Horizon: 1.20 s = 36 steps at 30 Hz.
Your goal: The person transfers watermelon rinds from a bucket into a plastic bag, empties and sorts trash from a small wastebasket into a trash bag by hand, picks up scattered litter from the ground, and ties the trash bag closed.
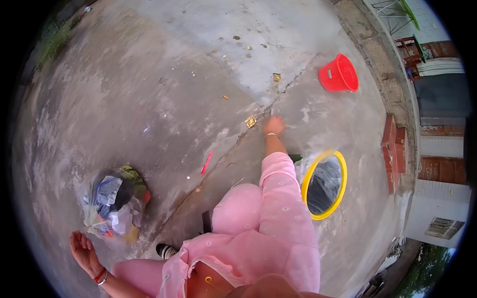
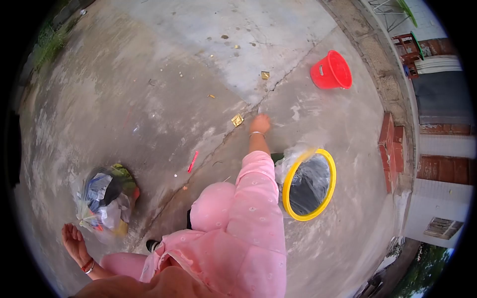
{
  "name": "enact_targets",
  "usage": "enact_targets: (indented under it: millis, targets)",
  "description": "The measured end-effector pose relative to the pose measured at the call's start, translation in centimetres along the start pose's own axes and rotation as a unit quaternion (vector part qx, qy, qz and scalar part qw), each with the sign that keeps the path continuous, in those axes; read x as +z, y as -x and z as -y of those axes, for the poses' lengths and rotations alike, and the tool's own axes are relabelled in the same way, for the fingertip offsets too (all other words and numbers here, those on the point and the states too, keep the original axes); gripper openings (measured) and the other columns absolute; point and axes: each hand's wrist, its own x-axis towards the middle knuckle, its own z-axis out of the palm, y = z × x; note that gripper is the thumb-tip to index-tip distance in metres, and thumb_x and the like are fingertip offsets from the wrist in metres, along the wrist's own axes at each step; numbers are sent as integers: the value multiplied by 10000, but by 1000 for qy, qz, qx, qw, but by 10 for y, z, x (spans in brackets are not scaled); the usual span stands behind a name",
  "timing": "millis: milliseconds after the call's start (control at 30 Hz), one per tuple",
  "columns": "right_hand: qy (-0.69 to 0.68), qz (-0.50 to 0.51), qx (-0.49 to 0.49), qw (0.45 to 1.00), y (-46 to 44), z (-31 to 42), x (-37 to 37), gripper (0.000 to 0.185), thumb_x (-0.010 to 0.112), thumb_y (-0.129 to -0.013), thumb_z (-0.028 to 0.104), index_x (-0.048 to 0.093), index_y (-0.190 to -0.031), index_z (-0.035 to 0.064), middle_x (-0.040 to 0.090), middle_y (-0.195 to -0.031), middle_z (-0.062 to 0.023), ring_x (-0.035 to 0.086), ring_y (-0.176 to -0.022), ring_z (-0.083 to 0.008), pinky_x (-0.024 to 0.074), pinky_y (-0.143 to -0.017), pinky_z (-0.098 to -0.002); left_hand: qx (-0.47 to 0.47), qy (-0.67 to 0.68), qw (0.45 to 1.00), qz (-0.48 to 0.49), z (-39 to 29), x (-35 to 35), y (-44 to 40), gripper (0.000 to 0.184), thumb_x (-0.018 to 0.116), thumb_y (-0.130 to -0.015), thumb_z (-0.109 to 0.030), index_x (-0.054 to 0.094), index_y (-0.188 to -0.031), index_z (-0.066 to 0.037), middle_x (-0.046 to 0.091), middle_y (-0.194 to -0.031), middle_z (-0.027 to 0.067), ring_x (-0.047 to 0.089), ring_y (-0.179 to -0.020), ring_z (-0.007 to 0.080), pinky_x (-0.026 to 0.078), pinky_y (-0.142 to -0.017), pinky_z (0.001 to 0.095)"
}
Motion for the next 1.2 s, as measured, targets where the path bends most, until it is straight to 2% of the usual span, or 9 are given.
enact_targets:
  millis: [67, 133, 267, 467, 567, 667, 833, 1067, 1200]
  targets:
    - [-77, -34, 43, 995, 10, 18, -12, 209, 599, -808, 220, 599, -965, 83, 599, -999, -118, 621, -916, -260, 521, -724, -377, 4, 6, 1000, 12, 2, 4, -1, 152, 504, -953, -160, 539, -951, -12, 534, -832, 27, 296, -534, 81, 251, -433, 218]
    - [-132, -16, -10, 991, 27, 35, -20, 295, 652, -758, 210, 559, -978, 36, 558, -1045, -168, 593, -944, -320, 522, -783, -422, 5, 12, 1000, 2, 3, 5, -1, 149, 496, -957, -158, 535, -945, -15, 522, -816, 22, 300, -533, 79, 253, -429, 218]
    - [-84, -27, -130, 988, 62, 62, -2, 391, 662, -751, 211, 504, -1066, 43, 499, -1101, -148, 525, -1041, -315, 527, -795, -376, 5, 13, 1000, 12, 4, 0, -9, 148, 487, -961, -164, 530, -925, -27, 495, -777, 10, 311, -533, 75, 260, -423, 216]
    - [-34, -30, -212, 976, 61, 73, -2, 162, 538, -829, 110, 567, -966, 30, 565, -977, -118, 600, -920, -278, 544, -721, -353, 7, 13, 998, -54, 9, 18, -7, 149, 496, -958, -165, 508, -854, -59, 463, -727, -1, 323, -537, 73, 268, -421, 214]
    - [-29, -21, -198, 980, 45, 81, -5, 134, 525, -843, 119, 593, -924, 37, 626, -896, -128, 649, -825, -279, 545, -683, -378, -5, 48, 999, -9, 9, 8, -13, 153, 512, -952, -164, 499, -833, -69, 451, -706, -8, 325, -534, 73, 269, -417, 218]
    - [-63, 12, -207, 976, 19, 74, -5, 150, 510, -863, 148, 605, -899, 37, 647, -843, -159, 662, -766, -319, 541, -654, -414, -2, 28, 998, -64, 8, 3, -15, 145, 521, -949, -166, 500, -837, -76, 442, -694, -19, 323, -525, 71, 272, -415, 219]
    - [-301, -18, 5, 953, -50, 67, -22, 227, 503, -888, 205, 609, -916, 7, 637, -841, -213, 616, -804, -417, 497, -706, -492, -24, -79, 994, -68, -3, -7, -10, 144, 521, -951, -194, 519, -843, -98, 467, -707, -32, 373, -531, 58, 298, -428, 209]
    - [-229, -104, 14, 968, -158, 40, -21, 299, 506, -885, 216, 600, -1097, 26, 471, -1274, -262, 452, -1180, -401, 388, -981, -455, -27, -208, 959, -189, -3, 0, 16, 175, 571, -921, -278, 580, -954, -106, 586, -839, -44, 459, -583, 54, 360, -502, 214]
    - [-132, -72, -48, 988, -207, 36, 18, 363, 498, -903, 247, 515, -1248, 135, 301, -1453, -139, 395, -1240, -338, 419, -955, -459, -15, -245, 954, -174, 5, -3, 33, 225, 571, -917, -314, 582, -965, -95, 590, -868, -12, 475, -606, 64, 369, -520, 211]
